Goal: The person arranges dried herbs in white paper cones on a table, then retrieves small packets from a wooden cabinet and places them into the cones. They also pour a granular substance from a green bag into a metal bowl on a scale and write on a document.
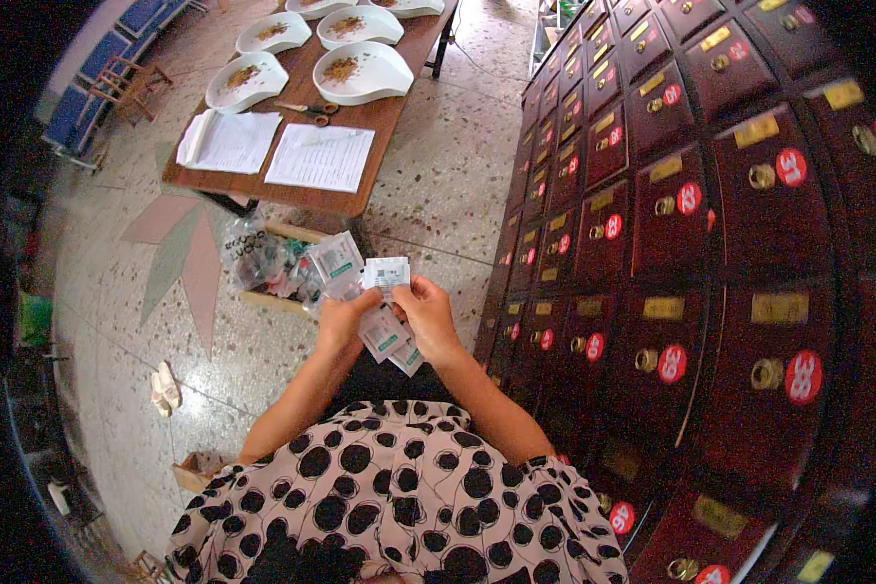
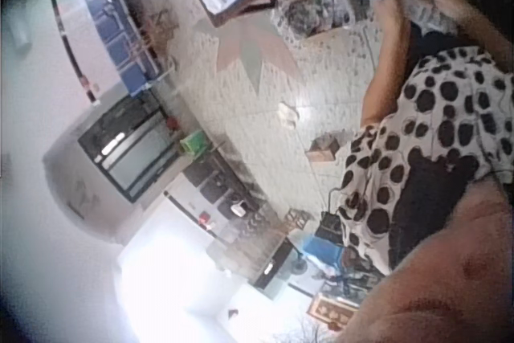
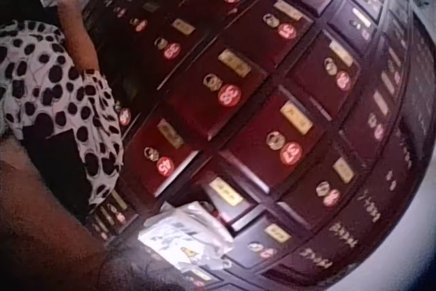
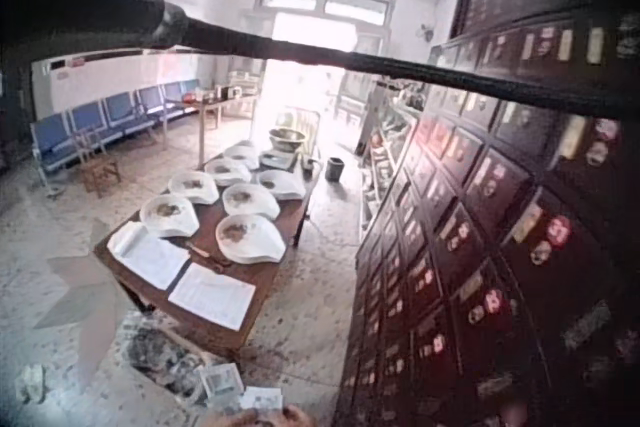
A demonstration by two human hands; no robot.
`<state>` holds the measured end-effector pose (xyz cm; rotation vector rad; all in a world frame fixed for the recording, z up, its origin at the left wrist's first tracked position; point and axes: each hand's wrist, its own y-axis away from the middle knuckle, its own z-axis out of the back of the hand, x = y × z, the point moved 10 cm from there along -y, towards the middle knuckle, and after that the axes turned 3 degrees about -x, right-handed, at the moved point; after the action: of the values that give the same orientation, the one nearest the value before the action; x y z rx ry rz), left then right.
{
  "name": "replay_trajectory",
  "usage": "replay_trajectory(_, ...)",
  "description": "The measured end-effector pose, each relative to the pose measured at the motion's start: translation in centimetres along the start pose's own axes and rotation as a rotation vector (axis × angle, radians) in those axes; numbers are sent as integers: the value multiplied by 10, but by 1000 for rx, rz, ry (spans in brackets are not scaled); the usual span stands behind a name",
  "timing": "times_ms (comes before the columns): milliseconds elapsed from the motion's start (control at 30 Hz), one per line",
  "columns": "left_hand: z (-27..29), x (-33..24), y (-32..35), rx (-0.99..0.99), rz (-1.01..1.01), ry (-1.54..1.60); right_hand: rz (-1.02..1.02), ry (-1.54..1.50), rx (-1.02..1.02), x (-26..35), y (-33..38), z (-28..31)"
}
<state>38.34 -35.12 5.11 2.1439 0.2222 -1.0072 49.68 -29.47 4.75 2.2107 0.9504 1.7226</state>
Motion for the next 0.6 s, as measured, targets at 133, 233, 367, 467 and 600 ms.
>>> replay_trajectory(133, -27, -21, -56, 57, 19, -8, 3, 7, 15, 26, -56, -7)
replay_trajectory(233, -39, -38, -81, 59, 34, -13, -25, -19, -3, 38, -84, -14)
replay_trajectory(367, -53, -54, -111, 54, 28, -15, -59, -32, 1, 61, -116, -23)
replay_trajectory(467, -52, -46, -141, 38, 111, 59, -57, -109, -20, 71, -150, -11)
replay_trajectory(600, -56, -52, -169, 7, 209, 240, -155, -286, -91, 73, -208, 27)
